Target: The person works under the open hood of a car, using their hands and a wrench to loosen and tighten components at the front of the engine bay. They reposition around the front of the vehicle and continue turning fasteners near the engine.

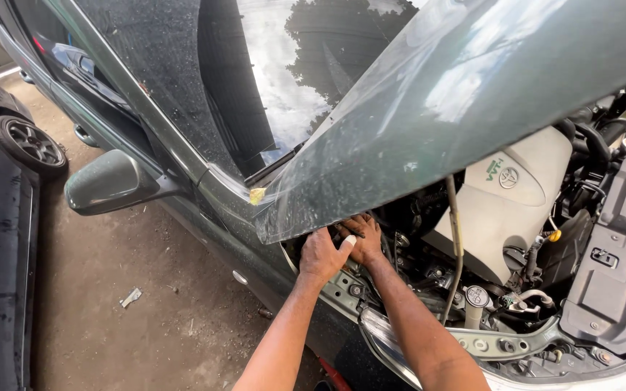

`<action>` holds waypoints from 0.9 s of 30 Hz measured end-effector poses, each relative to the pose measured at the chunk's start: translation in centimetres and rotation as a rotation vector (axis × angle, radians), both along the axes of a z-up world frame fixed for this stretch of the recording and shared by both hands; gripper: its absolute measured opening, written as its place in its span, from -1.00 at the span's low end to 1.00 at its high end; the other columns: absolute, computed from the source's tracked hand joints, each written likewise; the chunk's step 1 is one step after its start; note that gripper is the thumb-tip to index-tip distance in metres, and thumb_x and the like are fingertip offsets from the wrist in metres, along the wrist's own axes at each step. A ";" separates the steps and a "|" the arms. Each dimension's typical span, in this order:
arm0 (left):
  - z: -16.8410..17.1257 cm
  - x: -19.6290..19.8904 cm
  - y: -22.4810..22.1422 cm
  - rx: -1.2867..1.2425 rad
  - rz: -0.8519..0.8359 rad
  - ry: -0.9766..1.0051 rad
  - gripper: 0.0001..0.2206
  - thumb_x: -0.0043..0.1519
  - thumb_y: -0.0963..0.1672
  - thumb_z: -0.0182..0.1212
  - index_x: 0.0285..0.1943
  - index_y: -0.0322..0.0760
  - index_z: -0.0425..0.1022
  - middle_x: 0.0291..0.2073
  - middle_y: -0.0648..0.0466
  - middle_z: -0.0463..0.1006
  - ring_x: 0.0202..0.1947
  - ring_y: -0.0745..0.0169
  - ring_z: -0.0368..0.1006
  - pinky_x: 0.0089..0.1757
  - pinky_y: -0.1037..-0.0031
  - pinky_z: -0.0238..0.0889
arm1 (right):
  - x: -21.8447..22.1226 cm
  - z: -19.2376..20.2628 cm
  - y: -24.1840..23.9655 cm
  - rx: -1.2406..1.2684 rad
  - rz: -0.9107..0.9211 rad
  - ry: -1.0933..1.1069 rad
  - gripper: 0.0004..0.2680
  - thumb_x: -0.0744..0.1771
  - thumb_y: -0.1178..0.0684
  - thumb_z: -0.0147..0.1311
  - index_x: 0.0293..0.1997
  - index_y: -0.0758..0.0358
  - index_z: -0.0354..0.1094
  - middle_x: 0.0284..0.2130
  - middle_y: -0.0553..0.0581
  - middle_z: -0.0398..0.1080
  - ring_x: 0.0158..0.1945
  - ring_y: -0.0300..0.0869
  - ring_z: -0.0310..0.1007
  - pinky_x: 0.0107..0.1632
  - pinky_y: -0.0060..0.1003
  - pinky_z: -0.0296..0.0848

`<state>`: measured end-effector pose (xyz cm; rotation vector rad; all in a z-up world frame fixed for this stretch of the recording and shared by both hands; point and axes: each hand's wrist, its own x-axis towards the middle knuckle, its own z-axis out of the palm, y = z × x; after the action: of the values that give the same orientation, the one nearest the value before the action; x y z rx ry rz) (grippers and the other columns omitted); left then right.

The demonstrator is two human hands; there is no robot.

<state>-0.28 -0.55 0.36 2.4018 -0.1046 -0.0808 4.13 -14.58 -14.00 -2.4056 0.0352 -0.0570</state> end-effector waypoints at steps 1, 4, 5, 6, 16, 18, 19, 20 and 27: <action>0.0 0.0 -0.1 0.003 -0.005 -0.001 -0.29 0.11 0.08 0.36 0.32 -0.41 0.25 0.06 -0.33 0.50 0.06 -0.37 0.47 -0.02 -0.01 0.38 | -0.1 0.3 0.0 0.003 -0.005 -0.001 -0.70 0.30 -0.24 0.15 0.09 -0.10 0.51 0.24 -0.05 0.33 0.39 0.04 0.05 0.38 0.13 -0.07; -1.1 0.4 0.0 -0.007 0.059 0.037 -0.32 0.13 0.03 0.33 0.33 -0.45 0.19 0.00 -0.37 0.51 0.01 -0.43 0.46 -0.02 -0.03 0.36 | -0.3 1.9 0.6 0.014 0.002 -0.057 -0.70 0.29 -0.24 0.17 0.10 -0.10 0.50 0.26 -0.02 0.31 0.38 0.04 0.05 0.36 0.17 -0.11; -2.3 0.8 0.1 0.002 0.077 0.016 -0.39 0.18 0.01 0.29 0.30 -0.44 0.22 -0.01 -0.39 0.52 0.01 -0.45 0.46 0.00 -0.05 0.35 | -0.4 2.9 0.8 0.057 -0.046 -0.008 -0.69 0.28 -0.26 0.19 0.10 -0.13 0.50 0.23 -0.03 0.34 0.38 0.01 0.08 0.37 0.12 -0.06; -3.6 1.1 0.3 0.010 0.097 -0.004 -0.46 0.22 -0.01 0.24 0.28 -0.43 0.25 -0.03 -0.40 0.54 0.00 -0.46 0.46 0.01 -0.06 0.34 | -0.6 3.9 1.1 0.100 -0.090 0.044 -0.67 0.26 -0.27 0.21 0.09 -0.16 0.50 0.21 -0.05 0.36 0.37 -0.02 0.11 0.38 0.07 -0.02; -1.9 0.8 0.0 0.053 0.070 0.034 -0.53 0.29 -0.06 0.11 0.31 -0.42 0.19 -0.03 -0.38 0.52 -0.01 -0.47 0.45 0.01 -0.10 0.30 | -1.2 3.8 0.6 0.162 -0.048 -0.025 -0.71 0.29 -0.24 0.16 0.09 -0.17 0.51 0.22 -0.12 0.39 0.39 -0.05 0.11 0.41 0.08 -0.10; -0.7 0.6 -0.2 0.043 0.065 0.054 -0.50 0.30 -0.06 0.09 0.36 -0.41 0.15 0.00 -0.38 0.50 0.01 -0.46 0.44 0.00 -0.10 0.31 | -0.8 2.2 0.6 0.130 -0.028 -0.033 -0.72 0.31 -0.24 0.13 0.11 -0.18 0.50 0.25 -0.15 0.36 0.41 -0.06 0.10 0.43 0.09 -0.14; -0.5 0.7 -0.3 0.044 0.065 0.051 -0.50 0.30 -0.06 0.09 0.36 -0.41 0.15 0.00 -0.38 0.50 0.01 -0.46 0.44 0.00 -0.10 0.31 | -0.7 2.8 0.7 0.131 -0.028 -0.036 -0.72 0.31 -0.24 0.13 0.11 -0.18 0.50 0.25 -0.15 0.36 0.41 -0.06 0.10 0.43 0.09 -0.14; -0.4 0.7 -0.3 0.059 0.064 0.066 -0.50 0.29 -0.06 0.09 0.37 -0.40 0.14 0.02 -0.37 0.49 0.03 -0.45 0.43 0.02 -0.09 0.30 | -0.8 3.2 0.7 0.124 -0.031 -0.023 -0.72 0.31 -0.24 0.12 0.11 -0.18 0.50 0.26 -0.16 0.35 0.41 -0.07 0.09 0.42 0.09 -0.15; -2.0 0.7 -0.2 0.054 0.041 0.011 -0.50 0.30 -0.07 0.09 0.38 -0.38 0.14 0.10 -0.36 0.47 0.08 -0.43 0.42 0.07 -0.05 0.30 | -0.5 1.9 0.5 0.090 -0.023 -0.014 -0.73 0.30 -0.22 0.14 0.07 -0.19 0.54 0.25 -0.18 0.38 0.41 -0.07 0.12 0.43 0.03 -0.03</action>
<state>0.45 -0.71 -1.61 2.4560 -0.0489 -0.0789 3.60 -14.04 -12.11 -2.3151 0.0585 -0.0809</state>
